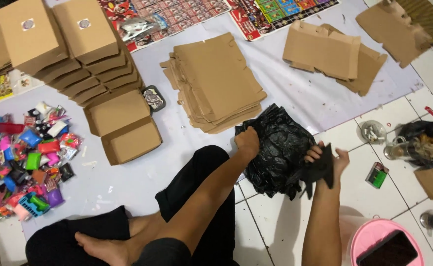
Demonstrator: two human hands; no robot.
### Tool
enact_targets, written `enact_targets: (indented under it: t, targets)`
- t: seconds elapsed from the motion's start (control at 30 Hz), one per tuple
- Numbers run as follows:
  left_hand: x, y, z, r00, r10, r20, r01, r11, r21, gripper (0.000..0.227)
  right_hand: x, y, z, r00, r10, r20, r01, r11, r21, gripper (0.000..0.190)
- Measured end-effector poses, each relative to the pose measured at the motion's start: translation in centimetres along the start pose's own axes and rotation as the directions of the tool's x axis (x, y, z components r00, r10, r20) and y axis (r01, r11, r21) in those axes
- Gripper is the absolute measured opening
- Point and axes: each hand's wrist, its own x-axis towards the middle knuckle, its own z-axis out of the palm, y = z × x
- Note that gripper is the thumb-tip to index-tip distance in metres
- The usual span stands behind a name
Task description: Packaging small toys into plastic bags and then into cardboard boxes on the floor.
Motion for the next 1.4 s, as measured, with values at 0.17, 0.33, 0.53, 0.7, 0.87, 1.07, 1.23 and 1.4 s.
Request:
enact_targets:
  t: [0.17,0.33,0.53,0.7,0.87,1.07,1.23,1.4]
  targets:
    - [-0.5,0.1,-0.3,0.996,0.026,-0.086,-0.028,0.999,-0.019,0.013,-2.1,1.5,0.1,0.992,0.056,0.116,-0.059,0.998,0.029,0.056]
    - [-4.2,-0.1,-4.9,0.991,0.096,-0.090,-0.110,0.980,-0.168,0.009,-3.2,2.4,1.1,0.971,0.106,0.214,-0.124,0.989,0.075,0.067]
    - [-6.2,-6.9,-13.0,0.737,0.572,-0.360,-0.652,0.459,-0.603,0.028,-5.3,3.6,2.6,0.913,0.164,0.373,-0.213,0.973,0.093,0.084]
    - [-14.2,-15.3,-23.1,0.863,0.211,-0.458,-0.498,0.499,-0.709,0.037,-6.3,1.4,5.7,1.000,0.023,-0.001,-0.022,0.967,-0.252,0.066]
    - [-21.1,-23.9,-27.6,0.837,0.128,-0.532,-0.436,0.743,-0.508,0.021,0.9,7.9,8.2,0.924,-0.383,-0.004,-0.090,-0.205,-0.975,0.077]
    - [-29.4,-29.2,-30.2,0.822,0.057,-0.566,-0.450,0.674,-0.585,0.026,7.9,14.7,5.2,0.995,-0.092,0.043,-0.032,-0.685,-0.728,0.111]
    - [-32.5,-32.8,-30.9,0.832,0.019,-0.554,-0.505,0.438,-0.744,0.024,-3.0,23.7,27.4,0.909,-0.015,0.417,0.373,-0.418,-0.828,0.099]
    - [-35.6,-37.6,-29.7,0.816,-0.036,-0.576,-0.551,0.250,-0.796,0.027,-7.1,35.3,33.2,0.743,0.464,0.483,0.418,0.242,-0.876,0.123]
